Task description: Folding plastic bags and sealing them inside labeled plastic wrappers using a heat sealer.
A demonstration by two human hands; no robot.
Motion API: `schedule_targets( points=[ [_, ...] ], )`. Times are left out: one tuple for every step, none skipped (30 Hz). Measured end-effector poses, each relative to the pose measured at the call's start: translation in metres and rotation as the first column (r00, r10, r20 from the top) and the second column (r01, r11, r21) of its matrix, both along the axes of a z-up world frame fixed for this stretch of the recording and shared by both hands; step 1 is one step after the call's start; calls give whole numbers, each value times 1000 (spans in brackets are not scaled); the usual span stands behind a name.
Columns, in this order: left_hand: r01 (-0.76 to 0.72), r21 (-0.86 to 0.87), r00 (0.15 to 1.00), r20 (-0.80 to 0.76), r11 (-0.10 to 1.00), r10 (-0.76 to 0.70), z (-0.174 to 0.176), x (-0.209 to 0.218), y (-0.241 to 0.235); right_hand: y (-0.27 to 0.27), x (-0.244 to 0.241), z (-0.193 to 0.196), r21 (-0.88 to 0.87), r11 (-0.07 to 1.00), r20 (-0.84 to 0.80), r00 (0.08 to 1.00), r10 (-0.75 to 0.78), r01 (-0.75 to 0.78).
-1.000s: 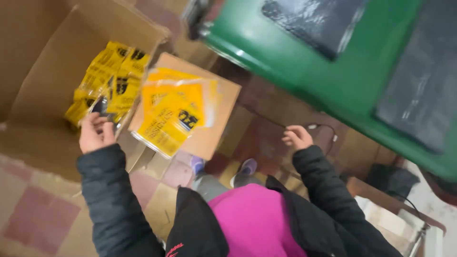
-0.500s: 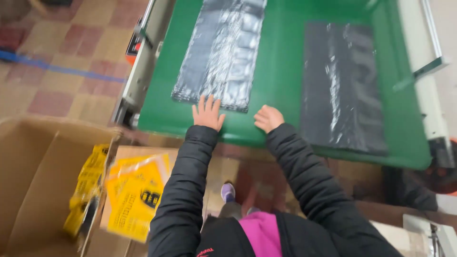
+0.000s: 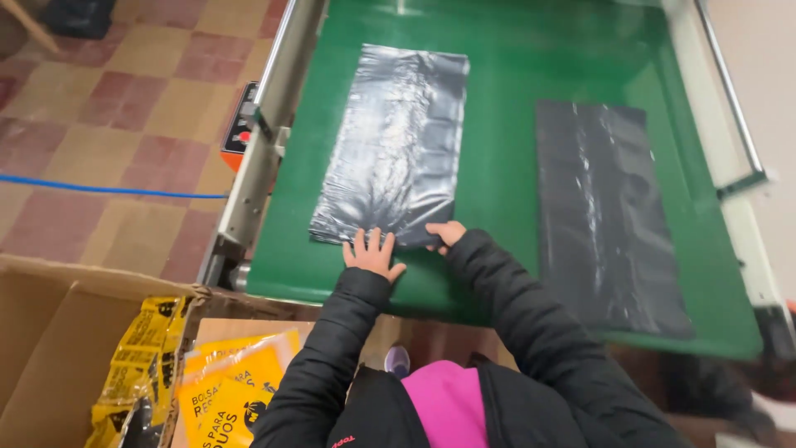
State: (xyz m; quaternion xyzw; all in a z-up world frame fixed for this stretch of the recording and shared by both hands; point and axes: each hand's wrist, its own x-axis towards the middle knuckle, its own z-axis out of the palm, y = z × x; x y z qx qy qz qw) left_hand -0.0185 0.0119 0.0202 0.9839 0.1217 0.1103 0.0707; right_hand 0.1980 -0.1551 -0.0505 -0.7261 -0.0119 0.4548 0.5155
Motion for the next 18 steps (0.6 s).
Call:
schedule_targets(
  points=[
    [-22,-2,1000,3,1000,22,1,-2,5,-6,-3,11,-2,1000,3,1000,22,-22],
    [-51,-40,998,23,998,52,1,-5,8,-15,-8,21,10,999,49,998,45,-45],
    [-79,-79,996,42,994,82,1,-7,11,-25,-12,30,22,997,95,993,67,-69],
    [-89,-83,995,39,993,92,-9,-15,21,-43,-25,46,18,997,92,993,77,-79],
    [-74,-2,990,122,997,74,-20,-23,31,-62,-36,61,89,994,70,996,62,-68],
    [-61,79,978,204,995,44,-31,-27,39,-84,-45,77,159,986,49,998,42,-50],
    [-66,74,978,204,995,49,-12,-29,46,-110,-37,69,154,987,49,998,47,-55],
    [52,-64,988,147,997,-42,6,-36,48,-140,-35,60,155,974,-11,986,168,-164],
    [159,-207,985,105,965,-140,23,-42,51,-171,-33,51,162,949,-73,956,285,-271],
    [158,-231,986,87,960,-141,31,-30,56,-176,-32,80,147,953,-99,955,280,-265],
    [241,-470,970,148,849,-193,37,-16,60,-180,-29,109,33,955,-101,949,298,-296],
    [302,-682,953,206,666,-222,41,-9,57,-192,-35,136,-85,942,-127,941,313,-324],
    [280,-715,959,177,641,-222,46,9,59,-194,-19,141,-104,941,-173,938,301,-322],
    [301,-774,953,248,557,-171,50,32,62,-195,0,145,-35,966,-6,967,255,-255],
    [324,-821,944,310,470,-108,54,55,66,-196,19,149,39,980,160,969,188,-197],
    [329,-820,943,313,468,-113,28,84,72,-186,47,136,38,981,163,970,183,-192],
    [261,-845,959,282,467,-25,4,112,77,-176,74,125,64,995,196,979,62,-76],
    [192,-862,963,257,468,79,-18,142,89,-157,110,115,103,995,233,971,-45,21]
  ],
)
